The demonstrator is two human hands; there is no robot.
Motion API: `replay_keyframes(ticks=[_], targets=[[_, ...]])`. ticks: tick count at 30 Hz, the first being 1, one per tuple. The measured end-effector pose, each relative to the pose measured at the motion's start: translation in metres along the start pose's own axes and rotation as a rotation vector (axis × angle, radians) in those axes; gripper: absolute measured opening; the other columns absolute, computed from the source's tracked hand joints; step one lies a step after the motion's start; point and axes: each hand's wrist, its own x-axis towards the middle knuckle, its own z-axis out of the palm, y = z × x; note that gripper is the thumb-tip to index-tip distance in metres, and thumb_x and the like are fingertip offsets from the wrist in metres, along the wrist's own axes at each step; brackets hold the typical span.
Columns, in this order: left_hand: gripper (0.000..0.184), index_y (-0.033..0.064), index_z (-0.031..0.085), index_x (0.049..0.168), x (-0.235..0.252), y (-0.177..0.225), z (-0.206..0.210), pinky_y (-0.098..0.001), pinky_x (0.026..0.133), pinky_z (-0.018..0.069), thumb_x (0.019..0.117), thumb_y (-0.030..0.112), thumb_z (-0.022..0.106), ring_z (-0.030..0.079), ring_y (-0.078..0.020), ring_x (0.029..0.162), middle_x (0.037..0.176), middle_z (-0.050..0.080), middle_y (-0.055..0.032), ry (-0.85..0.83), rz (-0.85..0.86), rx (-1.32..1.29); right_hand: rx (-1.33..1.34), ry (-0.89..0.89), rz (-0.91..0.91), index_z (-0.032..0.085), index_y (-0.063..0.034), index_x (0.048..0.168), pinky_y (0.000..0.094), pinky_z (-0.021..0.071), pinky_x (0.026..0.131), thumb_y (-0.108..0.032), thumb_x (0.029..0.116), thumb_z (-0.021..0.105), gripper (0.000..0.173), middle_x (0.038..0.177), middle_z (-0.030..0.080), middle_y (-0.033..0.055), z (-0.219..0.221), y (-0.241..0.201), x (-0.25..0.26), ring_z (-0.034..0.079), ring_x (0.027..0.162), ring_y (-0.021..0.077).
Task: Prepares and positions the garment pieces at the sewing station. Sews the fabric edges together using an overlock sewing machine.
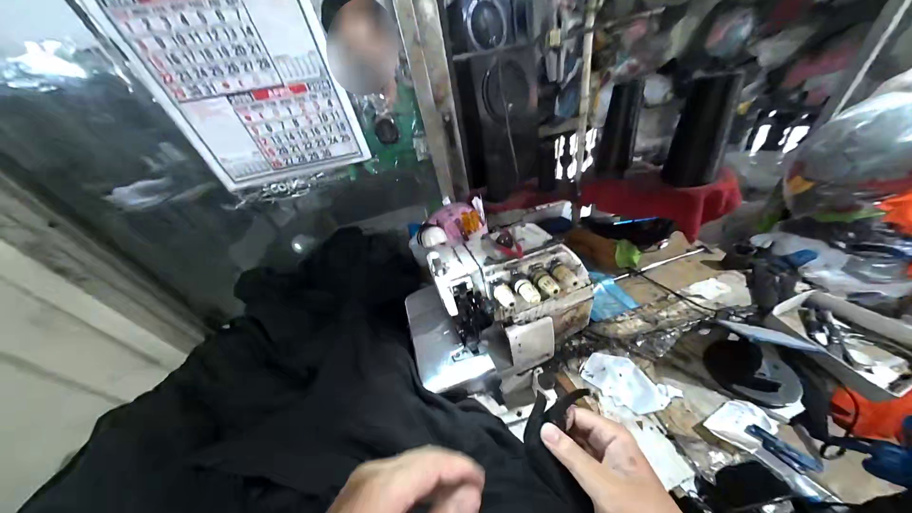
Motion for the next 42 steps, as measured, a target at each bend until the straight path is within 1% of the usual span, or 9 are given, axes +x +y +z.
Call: replay_keyframes(ticks=[3, 8, 11, 16, 23, 25, 31, 34, 42], targets=[[0.030, 0.0128, 0.075, 0.113, 0.036, 0.000, 0.034, -0.0328, 0.089, 0.0600, 0.1086, 0.030, 0.051, 0.070, -0.0078, 0.099, 0.108, 0.075, 0.0019, 0.152, 0.018, 0.098, -0.018, 0.008, -0.025, 0.069, -0.0011, 0.094, 0.0345, 0.0604, 0.069, -0.014, 0.0981, 0.069, 0.014, 0.082, 0.070, 0.0087, -0.004, 0.001, -0.013, 0.069, 0.074, 0.0176], [0.016, 0.0092, 0.074, 0.105, 0.062, -0.009, 0.076, -0.0283, 0.077, 0.0626, 0.1035, 0.021, 0.062, 0.071, -0.0084, 0.085, 0.096, 0.074, 0.0019, 0.246, 0.068, -0.092, -0.121, -0.036, -0.117, 0.069, -0.0029, 0.087, 0.0319, 0.0555, 0.060, -0.018, 0.0978, 0.071, 0.019, 0.075, 0.067, 0.0062, -0.015, -0.003, -0.016, 0.064, 0.065, 0.0145], [0.014, 0.0035, 0.071, 0.109, 0.061, -0.013, 0.076, -0.0305, 0.080, 0.0638, 0.1019, 0.012, 0.064, 0.072, -0.0125, 0.089, 0.101, 0.074, -0.0024, 0.235, 0.111, -0.178, -0.176, -0.085, -0.141, 0.067, -0.0050, 0.082, 0.0286, 0.0464, 0.052, -0.023, 0.0993, 0.069, 0.025, 0.069, 0.061, 0.0035, -0.019, 0.001, -0.010, 0.055, 0.058, 0.0119], [0.014, 0.0032, 0.070, 0.110, 0.058, -0.012, 0.064, -0.0312, 0.083, 0.0631, 0.1025, 0.011, 0.061, 0.071, -0.0143, 0.093, 0.107, 0.072, -0.0055, 0.257, 0.168, -0.136, -0.208, -0.206, -0.201, 0.072, -0.0033, 0.096, 0.0271, 0.0577, 0.065, -0.018, 0.1027, 0.063, 0.019, 0.082, 0.070, 0.0032, -0.015, -0.005, 0.000, 0.066, 0.071, 0.0093], [0.014, 0.0047, 0.070, 0.110, 0.057, -0.022, 0.054, -0.0277, 0.076, 0.0618, 0.1030, 0.013, 0.061, 0.069, -0.0117, 0.086, 0.103, 0.071, -0.0033, 0.266, 0.173, -0.104, -0.179, -0.212, -0.194, 0.071, -0.0056, 0.102, 0.0274, 0.0565, 0.058, -0.019, 0.0985, 0.069, 0.014, 0.087, 0.071, 0.0030, -0.009, -0.010, 0.004, 0.065, 0.066, 0.0107], [0.013, 0.0035, 0.069, 0.110, 0.057, -0.023, 0.055, -0.0292, 0.077, 0.0618, 0.1025, 0.011, 0.061, 0.069, -0.0131, 0.087, 0.102, 0.070, -0.0047, 0.270, 0.178, -0.167, -0.156, -0.176, -0.208, 0.072, -0.0049, 0.100, 0.0272, 0.0543, 0.054, -0.019, 0.0970, 0.072, 0.015, 0.083, 0.070, 0.0035, -0.005, -0.008, 0.004, 0.063, 0.062, 0.0109], [0.019, -0.0017, 0.069, 0.109, 0.051, -0.020, 0.053, -0.0298, 0.088, 0.0598, 0.1044, 0.014, 0.059, 0.069, -0.0149, 0.099, 0.109, 0.070, -0.0101, 0.285, 0.204, -0.232, -0.265, -0.153, -0.229, 0.074, -0.0061, 0.098, 0.0253, 0.0580, 0.063, -0.026, 0.1003, 0.068, 0.022, 0.084, 0.072, 0.0014, 0.001, -0.012, 0.006, 0.068, 0.071, 0.0086], [0.015, -0.0002, 0.070, 0.109, 0.052, -0.029, 0.052, -0.0296, 0.081, 0.0612, 0.1019, 0.011, 0.063, 0.069, -0.0148, 0.092, 0.106, 0.071, -0.0087, 0.301, 0.213, -0.256, -0.270, -0.196, -0.241, 0.072, -0.0041, 0.095, 0.0254, 0.0569, 0.059, -0.019, 0.1011, 0.066, 0.017, 0.081, 0.070, 0.0022, 0.003, -0.014, 0.008, 0.065, 0.067, 0.0087], [0.014, 0.0029, 0.070, 0.109, 0.051, -0.038, 0.052, -0.0314, 0.081, 0.0610, 0.1024, 0.010, 0.060, 0.069, -0.0167, 0.095, 0.108, 0.070, -0.0078, 0.285, 0.216, -0.268, -0.254, -0.158, -0.140, 0.073, -0.0064, 0.093, 0.0244, 0.0503, 0.053, -0.022, 0.0989, 0.068, 0.017, 0.074, 0.067, 0.0004, 0.011, -0.015, 0.010, 0.059, 0.060, 0.0078]])
